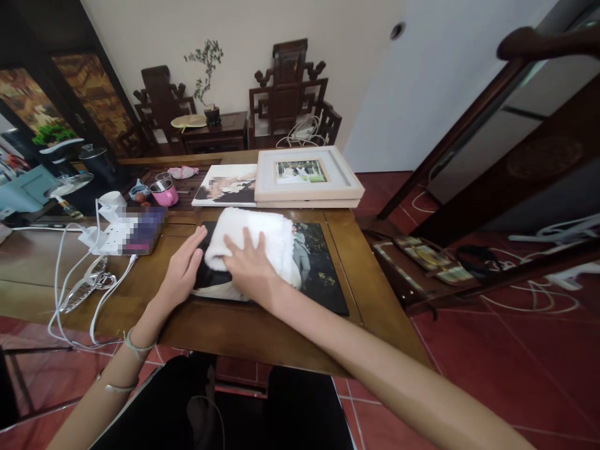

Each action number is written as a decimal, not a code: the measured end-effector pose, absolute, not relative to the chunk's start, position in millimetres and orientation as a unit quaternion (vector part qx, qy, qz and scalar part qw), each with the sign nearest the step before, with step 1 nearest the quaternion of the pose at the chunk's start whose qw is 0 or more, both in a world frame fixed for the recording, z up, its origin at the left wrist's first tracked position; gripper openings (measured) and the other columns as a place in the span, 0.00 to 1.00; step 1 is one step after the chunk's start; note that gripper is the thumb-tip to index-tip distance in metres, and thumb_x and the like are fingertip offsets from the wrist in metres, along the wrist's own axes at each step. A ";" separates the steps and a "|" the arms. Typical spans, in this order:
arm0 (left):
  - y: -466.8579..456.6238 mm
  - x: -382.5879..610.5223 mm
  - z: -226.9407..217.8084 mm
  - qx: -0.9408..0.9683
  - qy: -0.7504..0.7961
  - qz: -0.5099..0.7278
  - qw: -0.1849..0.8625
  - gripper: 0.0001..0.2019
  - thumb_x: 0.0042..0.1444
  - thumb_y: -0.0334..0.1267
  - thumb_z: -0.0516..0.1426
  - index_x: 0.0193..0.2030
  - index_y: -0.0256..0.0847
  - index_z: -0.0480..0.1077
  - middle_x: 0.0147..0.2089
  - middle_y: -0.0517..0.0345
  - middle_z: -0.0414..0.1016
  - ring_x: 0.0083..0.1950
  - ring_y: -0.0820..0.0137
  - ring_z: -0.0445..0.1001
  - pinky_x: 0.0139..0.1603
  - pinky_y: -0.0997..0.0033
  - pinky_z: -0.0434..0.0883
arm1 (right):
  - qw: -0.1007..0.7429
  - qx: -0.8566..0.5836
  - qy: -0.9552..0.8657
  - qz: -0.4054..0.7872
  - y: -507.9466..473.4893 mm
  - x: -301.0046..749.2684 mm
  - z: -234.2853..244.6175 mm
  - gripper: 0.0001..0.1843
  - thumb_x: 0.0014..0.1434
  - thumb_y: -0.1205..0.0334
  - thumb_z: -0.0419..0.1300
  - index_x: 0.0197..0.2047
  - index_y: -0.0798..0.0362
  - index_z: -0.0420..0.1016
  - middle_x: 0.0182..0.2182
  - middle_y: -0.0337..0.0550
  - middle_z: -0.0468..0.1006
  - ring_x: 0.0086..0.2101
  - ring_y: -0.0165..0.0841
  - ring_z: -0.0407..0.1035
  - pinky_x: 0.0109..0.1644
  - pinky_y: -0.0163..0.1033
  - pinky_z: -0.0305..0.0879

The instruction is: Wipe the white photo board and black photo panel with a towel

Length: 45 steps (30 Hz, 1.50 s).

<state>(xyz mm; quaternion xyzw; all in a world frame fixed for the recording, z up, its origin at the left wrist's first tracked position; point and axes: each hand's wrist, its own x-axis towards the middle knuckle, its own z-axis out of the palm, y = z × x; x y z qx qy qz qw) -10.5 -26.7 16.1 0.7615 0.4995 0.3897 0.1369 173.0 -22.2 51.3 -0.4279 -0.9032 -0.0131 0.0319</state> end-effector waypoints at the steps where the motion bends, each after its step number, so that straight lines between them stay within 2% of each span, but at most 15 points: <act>1: -27.6 -10.6 18.6 0.752 0.496 0.411 0.141 0.23 0.67 0.44 0.43 0.65 0.37 0.60 0.68 0.47 0.59 0.70 0.64 0.55 0.70 0.56 0.53 | 0.044 -0.406 -0.913 -0.023 -30.4 169.3 50.7 0.24 0.60 0.74 0.50 0.56 0.51 0.73 0.66 0.49 0.56 0.63 0.63 0.45 0.60 0.73 0.48; 4: -30.0 -11.2 23.5 0.733 0.493 0.443 0.150 0.25 0.68 0.47 0.40 0.65 0.39 0.59 0.68 0.49 0.60 0.70 0.64 0.54 0.70 0.56 0.52 | 0.073 -0.343 -0.936 -0.016 -64.1 163.0 44.7 0.17 0.63 0.69 0.51 0.49 0.49 0.78 0.65 0.47 0.59 0.63 0.62 0.48 0.59 0.74 0.49; 7: -30.8 -11.2 23.5 0.732 0.496 0.441 0.158 0.27 0.68 0.48 0.38 0.66 0.38 0.59 0.68 0.48 0.59 0.71 0.64 0.54 0.71 0.56 0.51 | 0.101 -0.284 -0.953 0.026 -96.8 170.2 32.2 0.12 0.62 0.64 0.56 0.38 0.49 0.82 0.64 0.44 0.61 0.62 0.64 0.49 0.58 0.76 0.49; 10: -29.8 -10.3 20.0 0.746 0.502 0.410 0.153 0.27 0.68 0.46 0.38 0.66 0.33 0.58 0.69 0.44 0.57 0.71 0.65 0.53 0.71 0.57 0.51 | 0.151 -0.262 -0.951 0.060 -116.1 194.5 19.6 0.10 0.59 0.66 0.58 0.33 0.49 0.81 0.64 0.41 0.62 0.64 0.61 0.46 0.60 0.76 0.45; 12: -28.5 -9.3 17.2 0.767 0.504 0.370 0.146 0.27 0.67 0.45 0.40 0.65 0.29 0.58 0.69 0.41 0.56 0.71 0.64 0.52 0.71 0.57 0.51 | 0.171 -0.277 -0.943 0.074 -118.2 216.1 17.5 0.14 0.57 0.73 0.55 0.35 0.49 0.80 0.64 0.41 0.61 0.66 0.55 0.41 0.63 0.72 0.43; 14: -27.3 -8.2 15.1 0.788 0.504 0.324 0.142 0.26 0.67 0.43 0.42 0.65 0.27 0.59 0.68 0.39 0.58 0.71 0.62 0.53 0.70 0.56 0.53 | 0.168 -0.311 -0.932 0.082 -110.6 235.7 22.3 0.23 0.51 0.79 0.51 0.40 0.48 0.80 0.65 0.42 0.61 0.66 0.51 0.39 0.64 0.70 0.43; 16: -26.7 -7.4 14.3 0.803 0.503 0.290 0.137 0.24 0.66 0.42 0.44 0.63 0.28 0.61 0.66 0.38 0.61 0.70 0.61 0.55 0.69 0.54 0.56 | 0.144 -0.354 -0.920 0.084 -93.7 247.9 32.1 0.31 0.45 0.83 0.48 0.45 0.48 0.79 0.64 0.43 0.62 0.66 0.51 0.41 0.63 0.70 0.46; 18: -27.1 -7.5 14.7 0.810 0.503 0.274 0.129 0.23 0.65 0.41 0.45 0.61 0.29 0.64 0.65 0.38 0.63 0.69 0.60 0.57 0.68 0.53 0.58 | 0.112 -0.395 -0.908 0.084 -70.1 249.7 43.4 0.35 0.43 0.84 0.47 0.49 0.50 0.77 0.63 0.45 0.63 0.65 0.53 0.45 0.62 0.70 0.49; 20: -28.5 -8.3 16.0 0.815 0.499 0.268 0.120 0.23 0.64 0.40 0.47 0.60 0.30 0.65 0.65 0.38 0.62 0.69 0.58 0.57 0.67 0.51 0.58 | 0.088 -0.427 -0.896 0.087 -43.8 240.6 53.9 0.35 0.45 0.83 0.47 0.54 0.52 0.74 0.62 0.48 0.65 0.64 0.53 0.50 0.61 0.68 0.52; 23: -31.2 -10.0 18.7 0.824 0.492 0.257 0.112 0.22 0.62 0.40 0.49 0.60 0.33 0.65 0.67 0.40 0.61 0.69 0.56 0.57 0.67 0.49 0.58 | 0.083 -0.441 -0.888 0.101 -8.4 209.7 66.2 0.34 0.49 0.81 0.47 0.57 0.52 0.72 0.56 0.50 0.72 0.59 0.50 0.59 0.58 0.60 0.59; 28: -32.1 -10.0 21.8 0.829 0.490 0.252 0.098 0.19 0.61 0.40 0.50 0.56 0.35 0.69 0.59 0.41 0.71 0.62 0.54 0.67 0.62 0.50 0.65 | 0.126 -0.403 -0.898 0.122 26.3 148.4 77.2 0.28 0.53 0.77 0.49 0.52 0.47 0.76 0.49 0.46 0.78 0.52 0.46 0.68 0.53 0.50 0.63; 32: -30.8 -9.6 20.3 0.829 0.485 0.263 0.093 0.20 0.61 0.42 0.51 0.57 0.38 0.69 0.60 0.44 0.70 0.63 0.54 0.66 0.63 0.50 0.63 | 0.138 -0.406 -0.894 0.130 34.1 137.9 76.2 0.27 0.54 0.75 0.49 0.51 0.48 0.77 0.50 0.45 0.78 0.50 0.44 0.71 0.52 0.46 0.65; 39: -33.0 -8.4 21.0 0.814 0.500 0.266 0.132 0.24 0.62 0.46 0.51 0.57 0.30 0.68 0.66 0.38 0.61 0.69 0.56 0.57 0.68 0.49 0.57 | 0.174 -0.403 -0.890 0.126 31.9 224.1 52.9 0.32 0.47 0.80 0.47 0.51 0.54 0.77 0.52 0.41 0.77 0.60 0.42 0.59 0.63 0.47 0.56; 42: -32.3 -6.8 20.0 0.803 0.504 0.287 0.136 0.22 0.62 0.45 0.50 0.55 0.30 0.69 0.65 0.38 0.63 0.69 0.58 0.58 0.67 0.50 0.58 | 0.167 -0.413 -0.889 0.101 32.0 271.7 40.1 0.31 0.46 0.80 0.46 0.49 0.54 0.78 0.50 0.42 0.78 0.61 0.43 0.57 0.65 0.54 0.54; 45: -29.5 -6.3 16.6 0.800 0.500 0.304 0.130 0.20 0.63 0.43 0.49 0.54 0.31 0.70 0.63 0.38 0.65 0.68 0.58 0.60 0.67 0.50 0.59 | 0.154 -0.425 -0.890 0.065 20.0 304.2 29.1 0.32 0.44 0.82 0.46 0.47 0.55 0.78 0.57 0.45 0.72 0.64 0.46 0.51 0.65 0.62 0.49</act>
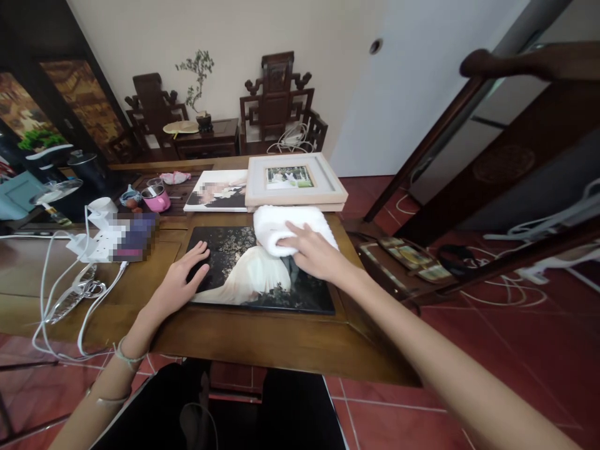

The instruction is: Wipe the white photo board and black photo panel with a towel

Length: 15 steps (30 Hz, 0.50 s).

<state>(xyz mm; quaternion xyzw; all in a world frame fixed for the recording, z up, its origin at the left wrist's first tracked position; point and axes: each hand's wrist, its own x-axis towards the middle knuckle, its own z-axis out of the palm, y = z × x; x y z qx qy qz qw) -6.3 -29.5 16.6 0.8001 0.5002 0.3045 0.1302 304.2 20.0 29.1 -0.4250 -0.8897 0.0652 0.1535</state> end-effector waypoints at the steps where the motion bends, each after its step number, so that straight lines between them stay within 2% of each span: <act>1: -28.5 -6.5 15.4 0.800 0.499 0.307 0.127 0.20 0.63 0.43 0.49 0.54 0.31 0.70 0.63 0.38 0.66 0.67 0.59 0.60 0.67 0.50 0.60 | 0.152 -0.421 -0.893 0.055 11.3 310.3 26.1 0.32 0.42 0.82 0.46 0.46 0.54 0.78 0.59 0.45 0.69 0.64 0.46 0.48 0.65 0.64 0.48; 5: -26.0 -7.6 12.5 0.805 0.499 0.299 0.115 0.19 0.63 0.41 0.49 0.55 0.31 0.69 0.63 0.38 0.65 0.67 0.58 0.60 0.67 0.50 0.60 | 0.164 -0.378 -0.911 0.031 -44.9 314.8 18.7 0.31 0.39 0.83 0.46 0.41 0.51 0.79 0.64 0.42 0.61 0.66 0.46 0.38 0.65 0.69 0.43; 8: -26.0 -7.9 12.7 0.807 0.501 0.292 0.108 0.19 0.63 0.39 0.49 0.57 0.33 0.68 0.64 0.40 0.65 0.68 0.58 0.60 0.67 0.50 0.60 | 0.166 -0.351 -0.921 0.023 -92.0 309.0 17.4 0.25 0.41 0.83 0.47 0.32 0.52 0.79 0.64 0.43 0.60 0.67 0.48 0.36 0.65 0.70 0.42; 11: -26.2 -8.0 13.5 0.806 0.502 0.295 0.106 0.22 0.62 0.39 0.49 0.61 0.35 0.64 0.64 0.42 0.65 0.68 0.59 0.60 0.66 0.50 0.60 | 0.154 -0.338 -0.928 0.032 -117.9 305.5 17.7 0.20 0.42 0.82 0.48 0.25 0.51 0.76 0.64 0.40 0.60 0.67 0.49 0.36 0.65 0.71 0.41; 13: -25.9 -8.2 13.7 0.809 0.498 0.293 0.107 0.22 0.63 0.39 0.49 0.62 0.35 0.63 0.64 0.43 0.65 0.68 0.59 0.59 0.67 0.49 0.60 | 0.157 -0.341 -0.926 0.035 -115.9 305.9 18.3 0.23 0.41 0.83 0.47 0.27 0.50 0.77 0.64 0.38 0.60 0.67 0.48 0.37 0.65 0.71 0.41; 15: -25.4 -8.5 13.8 0.813 0.495 0.287 0.108 0.21 0.63 0.39 0.48 0.60 0.34 0.65 0.64 0.42 0.65 0.68 0.59 0.59 0.67 0.49 0.60 | 0.157 -0.349 -0.923 0.036 -98.5 307.9 19.4 0.28 0.40 0.83 0.46 0.33 0.50 0.79 0.64 0.39 0.61 0.66 0.47 0.39 0.64 0.71 0.41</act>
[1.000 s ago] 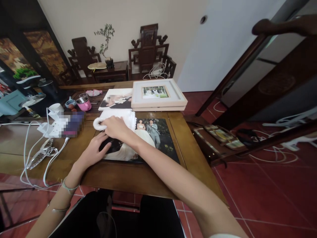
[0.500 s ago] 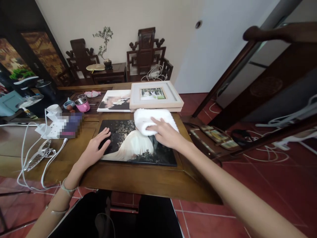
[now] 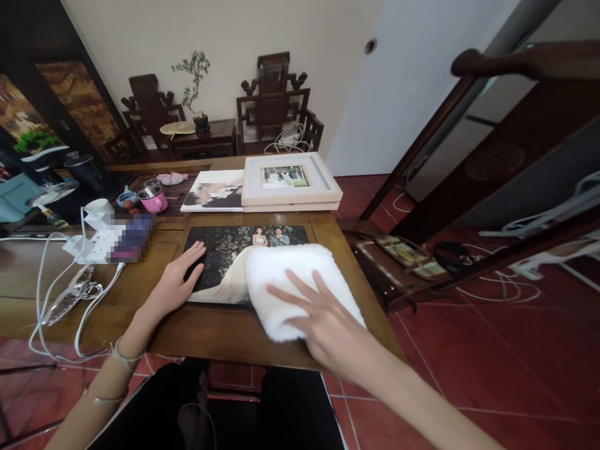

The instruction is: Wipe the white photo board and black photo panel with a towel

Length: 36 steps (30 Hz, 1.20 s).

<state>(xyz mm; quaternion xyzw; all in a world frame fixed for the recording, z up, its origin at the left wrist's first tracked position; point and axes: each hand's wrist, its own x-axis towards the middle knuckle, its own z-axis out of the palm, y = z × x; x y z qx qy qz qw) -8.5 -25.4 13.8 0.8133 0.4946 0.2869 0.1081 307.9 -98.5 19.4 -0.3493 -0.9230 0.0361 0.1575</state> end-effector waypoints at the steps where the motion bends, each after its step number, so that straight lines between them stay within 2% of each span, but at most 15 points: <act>1: -25.3 -8.6 13.8 0.815 0.493 0.284 0.108 0.21 0.64 0.39 0.47 0.60 0.33 0.66 0.64 0.41 0.65 0.68 0.59 0.59 0.67 0.49 0.60 | 0.151 -0.356 -0.921 0.039 -85.4 309.3 20.3 0.30 0.40 0.84 0.45 0.37 0.50 0.79 0.64 0.40 0.61 0.66 0.46 0.39 0.64 0.71 0.41; 6: -25.7 -9.1 14.4 0.817 0.492 0.280 0.110 0.21 0.64 0.39 0.47 0.59 0.30 0.66 0.64 0.39 0.65 0.68 0.60 0.59 0.67 0.52 0.60 | 0.132 -0.394 -0.908 0.052 -6.1 315.7 25.1 0.34 0.41 0.83 0.44 0.46 0.52 0.76 0.63 0.44 0.63 0.66 0.44 0.41 0.65 0.67 0.44; 11: -26.3 -9.2 13.9 0.815 0.492 0.285 0.114 0.20 0.63 0.38 0.48 0.59 0.33 0.66 0.64 0.41 0.64 0.68 0.59 0.59 0.67 0.50 0.60 | 0.122 -0.409 -0.903 0.044 41.2 316.8 26.5 0.34 0.44 0.83 0.44 0.52 0.55 0.74 0.55 0.50 0.73 0.65 0.42 0.47 0.65 0.63 0.47; 13: -26.3 -9.2 13.3 0.812 0.493 0.291 0.114 0.20 0.63 0.39 0.48 0.59 0.35 0.66 0.64 0.42 0.65 0.68 0.59 0.60 0.67 0.49 0.60 | 0.121 -0.411 -0.903 0.046 42.1 316.4 26.0 0.34 0.44 0.82 0.45 0.52 0.56 0.74 0.55 0.51 0.74 0.65 0.42 0.47 0.65 0.63 0.47; 16: -26.1 -9.1 12.2 0.809 0.494 0.299 0.114 0.20 0.63 0.39 0.49 0.59 0.36 0.66 0.64 0.42 0.65 0.67 0.59 0.60 0.66 0.49 0.60 | 0.131 -0.406 -0.903 0.046 21.8 316.7 23.8 0.33 0.43 0.82 0.45 0.49 0.55 0.76 0.60 0.50 0.67 0.65 0.45 0.44 0.65 0.65 0.46; 21: -25.7 -8.7 11.7 0.808 0.497 0.296 0.112 0.20 0.63 0.39 0.48 0.59 0.34 0.66 0.64 0.41 0.64 0.68 0.59 0.60 0.67 0.49 0.59 | 0.159 -0.367 -0.916 0.037 -53.2 319.3 17.9 0.31 0.41 0.83 0.45 0.42 0.51 0.78 0.65 0.40 0.60 0.67 0.45 0.37 0.65 0.69 0.43; 26: -26.6 -8.4 12.9 0.808 0.498 0.292 0.116 0.21 0.64 0.39 0.48 0.61 0.33 0.64 0.65 0.40 0.64 0.69 0.59 0.58 0.67 0.50 0.59 | 0.174 -0.340 -0.924 0.022 -122.8 316.2 12.1 0.20 0.48 0.80 0.48 0.26 0.50 0.76 0.65 0.40 0.59 0.67 0.48 0.36 0.64 0.72 0.42; 29: -27.2 -8.8 12.6 0.808 0.500 0.292 0.108 0.22 0.64 0.39 0.47 0.63 0.34 0.62 0.68 0.41 0.59 0.70 0.60 0.54 0.68 0.50 0.56 | 0.170 -0.339 -0.925 0.022 -136.5 313.4 12.1 0.17 0.50 0.79 0.50 0.21 0.50 0.73 0.64 0.39 0.60 0.67 0.49 0.36 0.64 0.72 0.43; 31: -27.3 -9.4 11.8 0.808 0.503 0.289 0.100 0.23 0.65 0.39 0.47 0.64 0.31 0.60 0.69 0.39 0.55 0.72 0.60 0.50 0.69 0.51 0.54 | 0.173 -0.343 -0.923 0.029 -129.9 312.7 14.4 0.19 0.48 0.80 0.49 0.23 0.50 0.74 0.64 0.38 0.60 0.67 0.48 0.36 0.64 0.72 0.44; 34: -26.8 -10.6 10.4 0.809 0.509 0.276 0.101 0.24 0.65 0.39 0.46 0.64 0.27 0.58 0.69 0.36 0.54 0.72 0.60 0.50 0.70 0.53 0.53 | 0.161 -0.358 -0.919 0.048 -98.1 311.9 19.3 0.27 0.43 0.83 0.46 0.35 0.49 0.79 0.64 0.40 0.61 0.67 0.47 0.37 0.64 0.71 0.44; 36: -26.6 -11.2 9.8 0.810 0.512 0.268 0.103 0.24 0.65 0.39 0.46 0.64 0.28 0.59 0.69 0.36 0.55 0.71 0.60 0.52 0.70 0.54 0.54 | 0.145 -0.368 -0.917 0.056 -66.6 310.3 22.1 0.32 0.41 0.83 0.45 0.42 0.50 0.79 0.64 0.42 0.61 0.66 0.48 0.38 0.63 0.72 0.44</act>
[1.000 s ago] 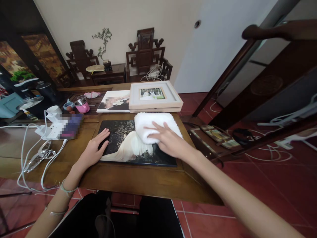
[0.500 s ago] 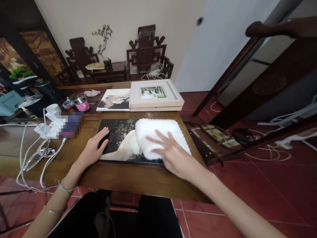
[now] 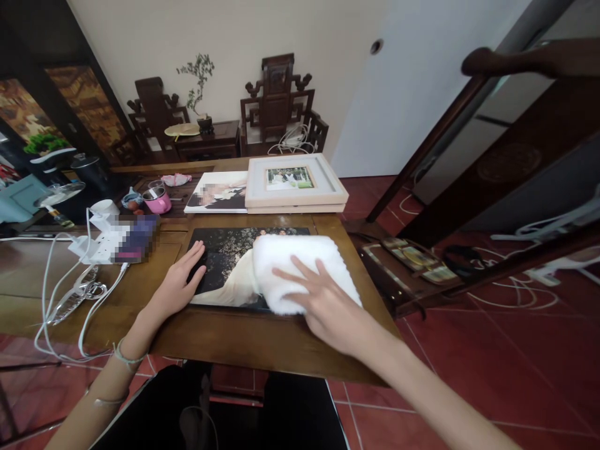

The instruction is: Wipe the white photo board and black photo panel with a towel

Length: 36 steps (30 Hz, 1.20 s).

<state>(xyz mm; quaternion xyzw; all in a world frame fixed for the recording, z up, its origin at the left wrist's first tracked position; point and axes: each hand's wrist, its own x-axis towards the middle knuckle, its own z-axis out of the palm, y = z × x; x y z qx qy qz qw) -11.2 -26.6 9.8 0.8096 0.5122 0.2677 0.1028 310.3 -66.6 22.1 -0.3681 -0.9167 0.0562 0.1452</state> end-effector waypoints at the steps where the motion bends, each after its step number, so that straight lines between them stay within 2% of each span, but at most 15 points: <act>1: -26.6 -11.5 9.7 0.810 0.513 0.264 0.103 0.24 0.65 0.39 0.46 0.64 0.28 0.59 0.69 0.37 0.56 0.71 0.60 0.52 0.70 0.54 0.54 | 0.139 -0.373 -0.916 0.056 -49.3 308.9 23.2 0.33 0.40 0.83 0.45 0.44 0.51 0.78 0.64 0.44 0.61 0.66 0.49 0.39 0.63 0.73 0.44; 6: -27.0 -11.6 10.3 0.810 0.516 0.258 0.106 0.23 0.65 0.39 0.46 0.63 0.29 0.62 0.68 0.39 0.57 0.71 0.59 0.53 0.69 0.53 0.55 | 0.110 -0.427 -0.897 0.032 21.2 298.5 26.8 0.34 0.43 0.84 0.45 0.51 0.57 0.75 0.63 0.54 0.62 0.64 0.54 0.45 0.61 0.72 0.49; 10: -26.6 -11.5 9.5 0.809 0.514 0.265 0.105 0.23 0.65 0.39 0.45 0.62 0.28 0.62 0.67 0.38 0.59 0.70 0.60 0.54 0.70 0.53 0.54 | 0.100 -0.437 -0.893 0.015 23.6 294.0 28.3 0.36 0.44 0.84 0.45 0.53 0.56 0.74 0.63 0.51 0.62 0.64 0.56 0.45 0.60 0.72 0.50; 13: -25.7 -11.5 8.4 0.810 0.510 0.271 0.104 0.22 0.65 0.38 0.45 0.63 0.30 0.62 0.67 0.39 0.60 0.70 0.61 0.54 0.70 0.53 0.55 | 0.107 -0.413 -0.904 0.007 -10.8 296.1 24.6 0.35 0.42 0.84 0.45 0.49 0.54 0.76 0.64 0.48 0.61 0.65 0.57 0.43 0.60 0.75 0.49; 16: -24.5 -11.6 7.2 0.812 0.506 0.274 0.096 0.22 0.65 0.37 0.45 0.63 0.32 0.61 0.67 0.40 0.60 0.70 0.61 0.55 0.69 0.51 0.56 | 0.146 -0.377 -0.914 -0.004 -62.0 299.4 16.6 0.32 0.42 0.84 0.45 0.44 0.54 0.78 0.64 0.49 0.60 0.66 0.54 0.38 0.61 0.75 0.46; 21: -23.3 -12.2 6.1 0.817 0.503 0.269 0.087 0.22 0.65 0.37 0.45 0.63 0.30 0.61 0.67 0.39 0.60 0.70 0.60 0.55 0.69 0.50 0.56 | 0.170 -0.350 -0.921 0.012 -130.5 294.5 11.6 0.20 0.47 0.83 0.47 0.26 0.54 0.76 0.65 0.48 0.58 0.67 0.54 0.33 0.61 0.76 0.41; 23: -23.6 -12.2 6.4 0.817 0.503 0.269 0.088 0.22 0.65 0.37 0.45 0.62 0.30 0.62 0.67 0.39 0.60 0.70 0.60 0.55 0.69 0.49 0.56 | 0.166 -0.339 -0.926 0.025 -138.8 289.7 14.0 0.19 0.48 0.83 0.48 0.24 0.54 0.75 0.66 0.47 0.57 0.67 0.54 0.33 0.61 0.76 0.40; 27: -24.7 -11.5 7.8 0.817 0.503 0.267 0.091 0.22 0.65 0.37 0.45 0.62 0.28 0.62 0.67 0.38 0.60 0.70 0.60 0.55 0.69 0.51 0.56 | 0.158 -0.343 -0.926 0.032 -118.5 278.3 21.0 0.26 0.42 0.83 0.48 0.36 0.52 0.80 0.65 0.47 0.59 0.66 0.56 0.37 0.60 0.77 0.43; 31: -25.8 -10.8 9.3 0.816 0.505 0.264 0.094 0.22 0.65 0.37 0.45 0.62 0.28 0.62 0.67 0.38 0.59 0.70 0.60 0.54 0.69 0.51 0.55 | 0.116 -0.382 -0.916 0.035 -63.6 264.9 30.7 0.35 0.42 0.84 0.47 0.48 0.51 0.78 0.64 0.47 0.61 0.65 0.58 0.43 0.58 0.76 0.49; 36: -27.3 -10.6 11.6 0.812 0.511 0.260 0.110 0.22 0.65 0.37 0.45 0.63 0.31 0.61 0.68 0.40 0.59 0.70 0.61 0.54 0.70 0.52 0.55 | 0.083 -0.415 -0.905 0.037 10.9 251.5 40.7 0.35 0.46 0.83 0.46 0.55 0.55 0.72 0.65 0.50 0.59 0.63 0.59 0.47 0.56 0.76 0.53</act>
